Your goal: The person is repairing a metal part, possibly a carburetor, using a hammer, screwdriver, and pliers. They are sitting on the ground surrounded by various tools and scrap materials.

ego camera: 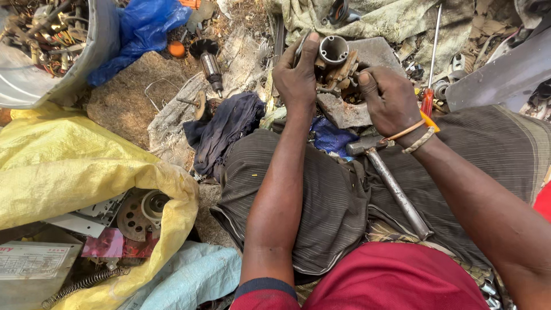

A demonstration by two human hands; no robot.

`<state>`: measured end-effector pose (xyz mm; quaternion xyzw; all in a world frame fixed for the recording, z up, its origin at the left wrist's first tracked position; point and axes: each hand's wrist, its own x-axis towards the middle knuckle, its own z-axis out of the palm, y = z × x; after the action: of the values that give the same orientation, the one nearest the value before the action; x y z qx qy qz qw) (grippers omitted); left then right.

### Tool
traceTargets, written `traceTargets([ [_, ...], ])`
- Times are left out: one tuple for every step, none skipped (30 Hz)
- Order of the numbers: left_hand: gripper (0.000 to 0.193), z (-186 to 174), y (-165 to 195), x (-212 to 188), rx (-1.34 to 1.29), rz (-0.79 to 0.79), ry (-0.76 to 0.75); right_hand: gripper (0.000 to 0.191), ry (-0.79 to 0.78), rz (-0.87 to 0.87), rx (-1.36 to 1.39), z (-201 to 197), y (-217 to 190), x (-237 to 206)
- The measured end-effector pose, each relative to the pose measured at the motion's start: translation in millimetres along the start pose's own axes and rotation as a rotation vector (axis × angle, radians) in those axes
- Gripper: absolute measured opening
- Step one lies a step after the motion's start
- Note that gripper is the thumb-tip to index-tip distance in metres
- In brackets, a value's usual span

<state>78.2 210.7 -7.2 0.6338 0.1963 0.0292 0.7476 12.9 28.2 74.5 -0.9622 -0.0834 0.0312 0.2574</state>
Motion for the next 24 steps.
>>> traceTargets([
  [0.08,0.7,1.6,0.1,-0.065,0.006,-0.028,0.04,-0.022,-0.009,-0.016,-1.8,-5.4,4.4],
  [0.081,-0.1,2.7,-1.3,-0.127,0.003,-0.052,0.038,-0.037,-0.008,-0.041,-3.5,-9.9,8.4],
  [0.08,-0.9,3.8,-2.5,-0.083,-0.021,-0.037,0.036,-0.055,-0.008,-0.066,-5.6,-13.5,10.9],
  [0.079,-1.1,5.1,-1.7,-0.041,-0.041,-0.022,0.033,-0.07,-0.012,-0.093,-7.2,-16.6,13.1],
  [0.078,-1.5,6.3,-1.3,-0.001,-0.055,-0.006,0.029,-0.037,-0.069,-0.095,-9.2,-18.9,13.8],
  [0.077,-1.6,7.3,-1.4,0.023,-0.021,-0.007,0.024,-0.002,-0.125,-0.098,-11.8,-20.6,13.6],
  [0.075,-1.6,8.1,-1.9,0.049,0.008,-0.012,0.02,0.031,-0.176,-0.1,-14.1,-22.0,13.3],
  [0.074,-1.6,9.0,-1.9,0.074,0.039,-0.019,0.017,0.068,-0.212,-0.124,-16.5,-23.2,12.3],
  [0.073,-1.2,10.1,-1.7,0.084,0.035,-0.017,0.015,0.108,-0.248,-0.149,-18.6,-24.3,11.8],
  [0.073,-1.0,10.9,-2.0,0.095,0.029,-0.017,0.013,0.146,-0.282,-0.175,-20.9,-24.6,11.9],
  [0.072,-0.9,11.9,-2.4,0.106,0.02,-0.017,0.015,0.09,-0.21,-0.108,-22.9,-25.0,11.5],
  [0.072,-0.4,12.9,-2.6,0.063,0.006,-0.018,0.019,0.036,-0.144,-0.038,-23.7,-25.1,12.7],
  [0.073,-0.2,14.0,-2.3,0.021,-0.006,-0.015,0.024,-0.018,-0.083,0.033,-24.4,-24.9,13.9],
  [0.074,-0.1,14.7,-2.9,-0.019,-0.025,-0.015,0.022,-0.014,-0.062,0.027,-24.0,-24.9,14.0],
  [0.074,-0.5,15.3,-3.7,-0.032,-0.039,-0.023,0.021,-0.012,-0.037,0.022,-22.7,-24.9,14.3],
  [0.074,-0.3,15.8,-3.4,-0.049,-0.049,-0.033,0.021,-0.006,-0.016,0.014,-21.8,-24.5,13.8],
  [0.075,0.0,16.0,-3.1,-0.068,-0.054,-0.044,0.021,0.053,-0.071,0.026,-20.6,-24.0,12.9],
  [0.074,-0.4,16.0,-3.2,-0.075,-0.028,-0.052,0.022,0.111,-0.129,0.04,-18.8,-23.9,11.3],
  [0.073,-0.3,15.7,-3.1,-0.08,-0.006,-0.056,0.024,0.163,-0.186,0.057,-17.3,-23.8,8.7],
  [0.072,-0.6,15.2,-3.1,-0.085,0.013,-0.058,0.027,0.149,-0.15,0.069,-15.6,-23.3,7.5],
  [0.072,-0.8,14.5,-2.9,-0.067,-0.011,-0.047,0.03,0.136,-0.114,0.081,-14.4,-22.9,5.9],
  [0.072,-0.5,13.8,-2.7,-0.05,-0.035,-0.038,0.033,0.124,-0.077,0.092,-13.4,-22.5,4.4],
  [0.072,-0.5,13.0,-2.5,-0.033,-0.058,-0.031,0.028,0.129,-0.088,0.083,-12.2,-22.2,3.7],
  [0.072,0.0,12.2,-2.5,-0.048,-0.044,-0.036,0.023,0.138,-0.098,0.071,-11.9,-21.6,3.1],
])
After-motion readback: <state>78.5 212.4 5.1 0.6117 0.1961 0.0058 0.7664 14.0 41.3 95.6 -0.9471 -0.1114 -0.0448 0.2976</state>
